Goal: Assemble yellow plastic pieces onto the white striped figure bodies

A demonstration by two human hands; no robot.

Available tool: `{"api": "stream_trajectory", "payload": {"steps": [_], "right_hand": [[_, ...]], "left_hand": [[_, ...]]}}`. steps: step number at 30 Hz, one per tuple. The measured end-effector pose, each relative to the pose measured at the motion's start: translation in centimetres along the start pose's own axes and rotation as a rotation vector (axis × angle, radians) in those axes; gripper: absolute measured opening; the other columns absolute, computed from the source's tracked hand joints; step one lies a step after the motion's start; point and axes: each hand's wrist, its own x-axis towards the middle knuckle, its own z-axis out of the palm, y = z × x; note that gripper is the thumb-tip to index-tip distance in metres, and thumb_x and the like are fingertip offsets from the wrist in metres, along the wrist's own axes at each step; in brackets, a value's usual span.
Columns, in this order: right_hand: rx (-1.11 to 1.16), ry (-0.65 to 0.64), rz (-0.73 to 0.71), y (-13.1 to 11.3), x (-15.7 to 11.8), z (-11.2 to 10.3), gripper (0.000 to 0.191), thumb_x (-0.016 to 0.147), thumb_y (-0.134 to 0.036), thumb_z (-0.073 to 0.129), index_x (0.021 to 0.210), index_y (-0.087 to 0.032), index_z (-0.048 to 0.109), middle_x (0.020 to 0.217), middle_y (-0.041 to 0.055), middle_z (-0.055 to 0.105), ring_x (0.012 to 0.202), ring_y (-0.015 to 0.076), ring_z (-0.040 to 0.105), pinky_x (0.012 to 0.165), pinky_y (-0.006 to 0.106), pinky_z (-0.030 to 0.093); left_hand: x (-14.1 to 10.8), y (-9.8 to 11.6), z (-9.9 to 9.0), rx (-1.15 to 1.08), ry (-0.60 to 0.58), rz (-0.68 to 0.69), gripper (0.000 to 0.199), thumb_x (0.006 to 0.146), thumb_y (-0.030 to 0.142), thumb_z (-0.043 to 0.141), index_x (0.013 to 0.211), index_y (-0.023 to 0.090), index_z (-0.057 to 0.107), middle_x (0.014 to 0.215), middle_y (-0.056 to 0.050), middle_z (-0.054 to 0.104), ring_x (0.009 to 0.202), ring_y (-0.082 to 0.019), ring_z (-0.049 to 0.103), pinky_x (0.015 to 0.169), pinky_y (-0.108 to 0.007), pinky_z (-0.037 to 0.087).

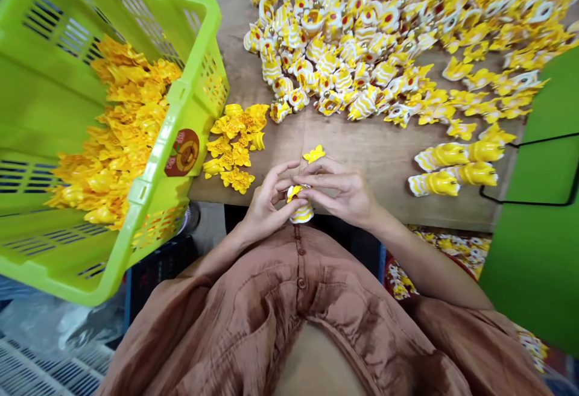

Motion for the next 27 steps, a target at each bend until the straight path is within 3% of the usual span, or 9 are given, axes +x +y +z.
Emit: {"api": "stream_trajectory", "payload": {"steps": [4,8,11,14,17,19,23,25,27], "right_hand": [[0.074,0.061,0.104,0.3,-0.6,0.7,0.016,0.101,-0.026,0.072,0.108,-0.029,0.086,0.101,0.0049,0.073,0.095,0.0172,0.072,0.085,0.035,0.061],[0.173,0.077,0.205,1.6,-0.7,-0.7,0.024,0.097,-0.04,0.077,0.118,-0.03,0.084,0.106,0.0056,0.075,0.091,0.0178,0.074,0.082,0.035,0.065],[-0.025,0.176,0.197,4.4,-0.6,-2.4,0.029,0.099,-0.038,0.074,0.126,-0.03,0.08,0.121,0.0083,0.076,0.104,0.0227,0.075,0.094,0.042,0.066],[-0.281,0.041,0.087,8.0,-0.3,-2.9,0.03,0.101,-0.027,0.066,0.128,-0.026,0.079,0.132,0.0112,0.076,0.12,0.029,0.072,0.108,0.052,0.06],[-0.413,-0.158,0.001,10.2,-0.1,-2.4,0.031,0.102,-0.022,0.059,0.127,-0.021,0.077,0.122,0.0135,0.079,0.113,0.0308,0.072,0.103,0.055,0.06],[-0.445,-0.156,-0.007,10.3,-0.1,-1.9,0.027,0.103,-0.024,0.058,0.119,-0.021,0.079,0.109,0.0122,0.081,0.103,0.0292,0.073,0.094,0.05,0.062],[-0.319,0.119,0.065,8.0,-1.0,-1.7,0.017,0.101,-0.033,0.067,0.11,-0.024,0.078,0.101,0.0067,0.08,0.09,0.0233,0.074,0.083,0.04,0.062],[-0.319,0.188,0.076,6.8,-1.6,-1.3,0.016,0.1,-0.033,0.069,0.111,-0.024,0.077,0.104,0.0064,0.081,0.093,0.0235,0.075,0.084,0.04,0.062],[-0.437,0.166,0.042,6.4,-2.3,-0.7,0.015,0.1,-0.028,0.067,0.111,-0.022,0.075,0.111,0.01,0.081,0.101,0.027,0.075,0.09,0.045,0.061]], "left_hand": [[0.0,-0.4,0.2,0.035,0.008,-0.001,0.071,0.088,0.036,0.086,0.151,0.023,0.057,0.13,-0.012,0.079,0.117,-0.028,0.078,0.1,-0.036,0.062],[0.4,-0.5,0.3,-0.202,0.05,-0.154,0.063,0.081,0.035,0.093,0.137,0.021,0.066,0.123,-0.012,0.082,0.104,-0.026,0.082,0.092,-0.035,0.065],[1.0,-0.1,-0.4,-0.35,0.109,-0.253,0.048,0.075,0.035,0.097,0.114,0.018,0.075,0.116,-0.012,0.084,0.097,-0.024,0.082,0.087,-0.033,0.066],[1.3,0.4,-1.0,-0.417,0.146,-0.3,0.043,0.073,0.037,0.098,0.107,0.018,0.079,0.104,-0.01,0.085,0.091,-0.023,0.082,0.081,-0.032,0.065],[1.3,0.5,-0.8,-0.437,0.178,-0.289,0.046,0.07,0.038,0.099,0.108,0.019,0.08,0.098,-0.009,0.086,0.089,-0.023,0.082,0.08,-0.031,0.065],[1.3,0.4,-0.6,-0.443,0.211,-0.285,0.047,0.07,0.039,0.1,0.108,0.019,0.08,0.097,-0.008,0.085,0.088,-0.023,0.082,0.08,-0.032,0.065],[1.7,-0.2,-0.3,-0.473,0.216,-0.327,0.053,0.07,0.045,0.099,0.111,0.018,0.079,0.099,-0.009,0.085,0.085,-0.022,0.082,0.076,-0.03,0.064],[2.0,-0.3,-0.2,-0.494,0.167,-0.386,0.054,0.072,0.047,0.097,0.113,0.016,0.079,0.101,-0.011,0.085,0.088,-0.024,0.082,0.076,-0.03,0.064],[2.3,-0.4,-0.2,-0.511,0.113,-0.441,0.052,0.074,0.045,0.096,0.113,0.014,0.079,0.103,-0.013,0.084,0.095,-0.026,0.082,0.081,-0.032,0.064]]}}
